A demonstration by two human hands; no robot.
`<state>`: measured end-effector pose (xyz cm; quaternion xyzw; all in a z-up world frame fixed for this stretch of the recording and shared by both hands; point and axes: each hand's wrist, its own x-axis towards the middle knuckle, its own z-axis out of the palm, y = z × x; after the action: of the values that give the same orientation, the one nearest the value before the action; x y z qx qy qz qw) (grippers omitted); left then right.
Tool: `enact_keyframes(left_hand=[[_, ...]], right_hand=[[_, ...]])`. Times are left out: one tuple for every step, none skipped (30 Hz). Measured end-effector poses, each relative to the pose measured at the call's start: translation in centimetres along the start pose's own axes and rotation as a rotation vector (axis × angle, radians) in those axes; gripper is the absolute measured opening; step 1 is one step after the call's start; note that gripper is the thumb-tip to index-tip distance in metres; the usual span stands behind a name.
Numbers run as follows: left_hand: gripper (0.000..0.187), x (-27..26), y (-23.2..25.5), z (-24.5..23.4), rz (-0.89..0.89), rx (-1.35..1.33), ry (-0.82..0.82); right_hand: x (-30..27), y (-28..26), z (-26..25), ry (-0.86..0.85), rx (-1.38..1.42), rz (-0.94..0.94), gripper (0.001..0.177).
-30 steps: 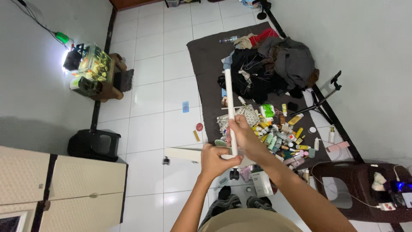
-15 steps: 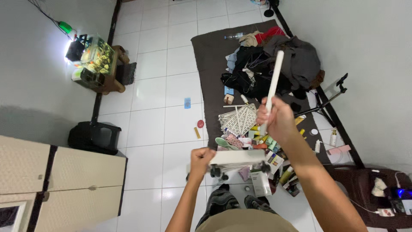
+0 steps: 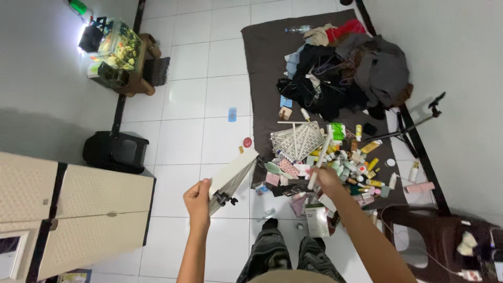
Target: The person assembles a small rolling utility cart by inserting white plastic legs into a perforated tray, attaching wheels, and wiping the tray with a cloth. The person handles the tray, legs, wheels, and a cleaning cloth throughout the process.
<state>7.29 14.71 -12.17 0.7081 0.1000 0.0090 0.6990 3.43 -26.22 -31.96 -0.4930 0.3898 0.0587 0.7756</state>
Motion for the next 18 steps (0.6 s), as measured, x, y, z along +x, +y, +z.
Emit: enact_keyframes(left_hand=[[0.048, 0.0, 0.0, -0.3, -0.013, 0.006, 0.014], [0.048, -0.2, -0.2, -0.7, -0.027, 0.002, 0.027], [0.048, -0.6, -0.4, -1.1, -0.042, -0.001, 0.040], [0.048, -0.5, -0.4, -1.4, -0.052, -0.001, 0.049], [0.043, -0.5, -0.5, -1.6, -0.064, -0.003, 0.066], [0.039, -0.6, -0.9, -1.8, -0.078, -0.006, 0.075], [0.035, -0.7, -1.3, -2.1, -0.092, -0.008, 0.084], [0.039, -0.9, -1.7, -2.4, -0.079, -0.014, 0.073], [0.044, -1.0, -2.1, -2.7, -0.066, -0.020, 0.061], [0.051, -0.8, -2.4, -2.7, -0.049, -0.029, 0.048], [0.051, -0.9, -2.6, -2.7, -0.059, -0.038, 0.048], [0.050, -0.8, -2.8, -2.6, -0.066, -0.048, 0.045], [0.050, -0.8, -2.9, -2.4, -0.073, -0.058, 0.041], [0.048, -0.5, -3.1, -1.9, -0.084, -0.059, 0.047], [0.046, -0.2, -3.2, -1.2, -0.096, -0.060, 0.054], [0.045, -0.2, -3.3, -0.8, -0.109, -0.061, 0.059], [0.045, -0.2, -3.3, -0.3, -0.107, -0.066, 0.054], [0.045, -0.1, -3.4, 0.4, -0.106, -0.069, 0.048]], right_hand=[[1.5, -0.8, -0.2, -0.035, 0.022, -0.013, 0.049], [2.6, -1.3, 0.0, -0.071, 0.044, -0.025, 0.058], [3.4, -1.8, 0.2, 0.049, -0.001, 0.043, 0.063], [4.2, -2.6, 0.7, 0.170, -0.040, 0.106, 0.070], [4.9, -3.1, 1.3, 0.292, -0.079, 0.166, 0.078], [5.1, -3.0, 1.6, 0.289, -0.129, 0.157, 0.084], [5.2, -2.7, 1.9, 0.285, -0.178, 0.147, 0.091], [4.8, -2.1, 1.8, 0.288, -0.232, 0.139, 0.098], [4.1, -1.2, 1.7, 0.281, -0.271, 0.161, 0.098], [3.5, -0.5, 1.8, 0.273, -0.309, 0.178, 0.098], [2.8, 0.2, 1.6, 0.266, -0.348, 0.194, 0.099], [1.8, 1.0, 1.4, 0.252, -0.309, 0.167, 0.087], [0.8, 1.7, 1.1, 0.239, -0.270, 0.140, 0.075], [-0.1, 2.1, 0.6, 0.213, -0.282, 0.163, 0.067], [-1.1, 2.5, 0.1, 0.187, -0.295, 0.186, 0.058], [-2.2, 2.7, -0.5, 0.152, -0.274, 0.196, 0.057], [-3.4, 2.8, -1.1, 0.116, -0.254, 0.205, 0.056], [-4.4, 2.7, -1.5, 0.081, -0.233, 0.216, 0.056]])
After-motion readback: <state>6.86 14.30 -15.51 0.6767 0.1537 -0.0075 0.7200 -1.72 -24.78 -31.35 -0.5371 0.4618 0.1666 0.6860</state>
